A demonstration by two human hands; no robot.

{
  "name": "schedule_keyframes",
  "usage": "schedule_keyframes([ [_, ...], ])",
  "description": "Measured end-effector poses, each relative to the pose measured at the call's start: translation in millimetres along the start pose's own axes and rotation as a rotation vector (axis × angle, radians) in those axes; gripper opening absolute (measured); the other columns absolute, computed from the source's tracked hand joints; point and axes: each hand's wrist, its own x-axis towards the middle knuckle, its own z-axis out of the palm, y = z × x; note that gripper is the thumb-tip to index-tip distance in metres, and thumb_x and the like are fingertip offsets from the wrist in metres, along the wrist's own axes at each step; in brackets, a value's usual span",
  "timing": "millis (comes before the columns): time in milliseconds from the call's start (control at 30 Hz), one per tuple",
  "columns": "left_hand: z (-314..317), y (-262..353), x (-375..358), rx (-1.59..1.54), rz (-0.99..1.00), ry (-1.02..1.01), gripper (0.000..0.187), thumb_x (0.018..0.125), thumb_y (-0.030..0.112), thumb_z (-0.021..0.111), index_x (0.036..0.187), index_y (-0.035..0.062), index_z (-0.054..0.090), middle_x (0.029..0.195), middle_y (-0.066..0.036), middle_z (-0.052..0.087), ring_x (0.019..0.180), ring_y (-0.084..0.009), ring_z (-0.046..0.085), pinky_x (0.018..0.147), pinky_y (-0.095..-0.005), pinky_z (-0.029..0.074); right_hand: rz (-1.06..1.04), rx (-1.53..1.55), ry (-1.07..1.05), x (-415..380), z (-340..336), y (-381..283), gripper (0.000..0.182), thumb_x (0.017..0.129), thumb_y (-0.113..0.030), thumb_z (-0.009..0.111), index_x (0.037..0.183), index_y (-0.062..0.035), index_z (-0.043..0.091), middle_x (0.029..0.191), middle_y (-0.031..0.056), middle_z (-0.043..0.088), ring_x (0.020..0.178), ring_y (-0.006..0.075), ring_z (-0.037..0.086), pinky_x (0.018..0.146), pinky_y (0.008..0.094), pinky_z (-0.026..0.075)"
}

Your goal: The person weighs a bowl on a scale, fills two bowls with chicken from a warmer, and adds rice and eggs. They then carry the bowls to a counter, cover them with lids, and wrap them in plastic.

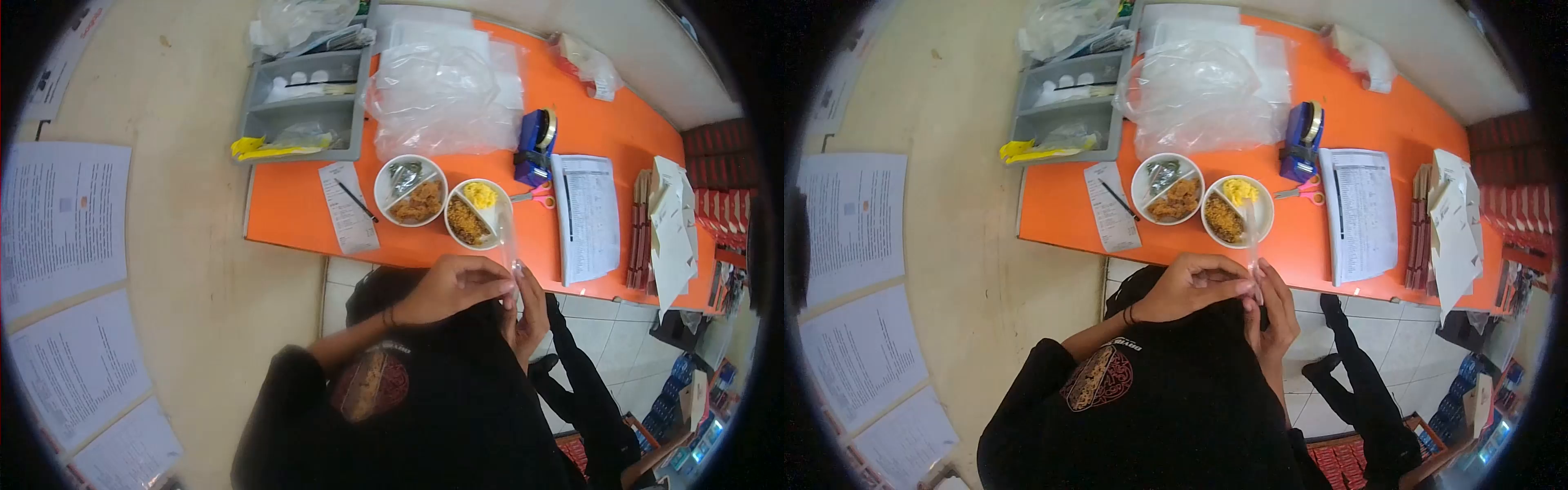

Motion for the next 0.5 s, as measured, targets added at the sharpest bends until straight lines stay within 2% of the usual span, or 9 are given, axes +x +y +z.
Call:
schedule_keyframes([
  [33,-1,1,-1,0.009,0.003,-0.018,0.019,0.091,0.01,0.062,0.103,-0.005,0.061,0.095,-0.008,0.065,0.091,-0.0126,0.062,0.084,-0.0258,0.05,-0.001,0.006,-0.01,-1,1,-2,0.03,0.09,-0.013,0.061,0.115,0.0031,0.062,0.12,0.0229,0.058,0.109,0.0324,0.06,0.089,0.0376,0.05],
  [133,-5,3,-3,-0.002,-0.027,-0.009,0.02,0.09,0.01,0.063,0.103,-0.0053,0.062,0.096,-0.008,0.065,0.093,-0.0118,0.062,0.085,-0.0256,0.05,-0.05,-0.096,-0.011,1,1,-7,0.04,0.089,-0.025,0.063,0.117,0.0037,0.06,0.12,0.0223,0.058,0.11,0.0331,0.059,0.09,0.0379,0.049],
  [233,-11,1,-3,-0.029,-0.031,-0.028,0.02,0.09,0.01,0.063,0.103,-0.0053,0.062,0.098,-0.007,0.065,0.095,-0.0115,0.061,0.085,-0.0255,0.05,-0.068,-0.139,-0.009,3,3,-14,0.04,0.088,-0.027,0.064,0.114,0.0035,0.062,0.117,0.0207,0.059,0.105,0.0317,0.059,0.088,0.0375,0.049],
  [500,-28,-6,-10,-0.024,-0.02,-0.015,0.017,0.087,0.005,0.064,0.101,-0.005,0.061,0.097,-0.006,0.063,0.091,-0.0107,0.062,0.082,-0.0242,0.052,-0.026,-0.148,-0.078,3,5,-22,0.029,0.086,-0.019,0.066,0.106,0.0007,0.067,0.102,0.0163,0.061,0.091,0.028,0.06,0.079,0.0355,0.05],
])
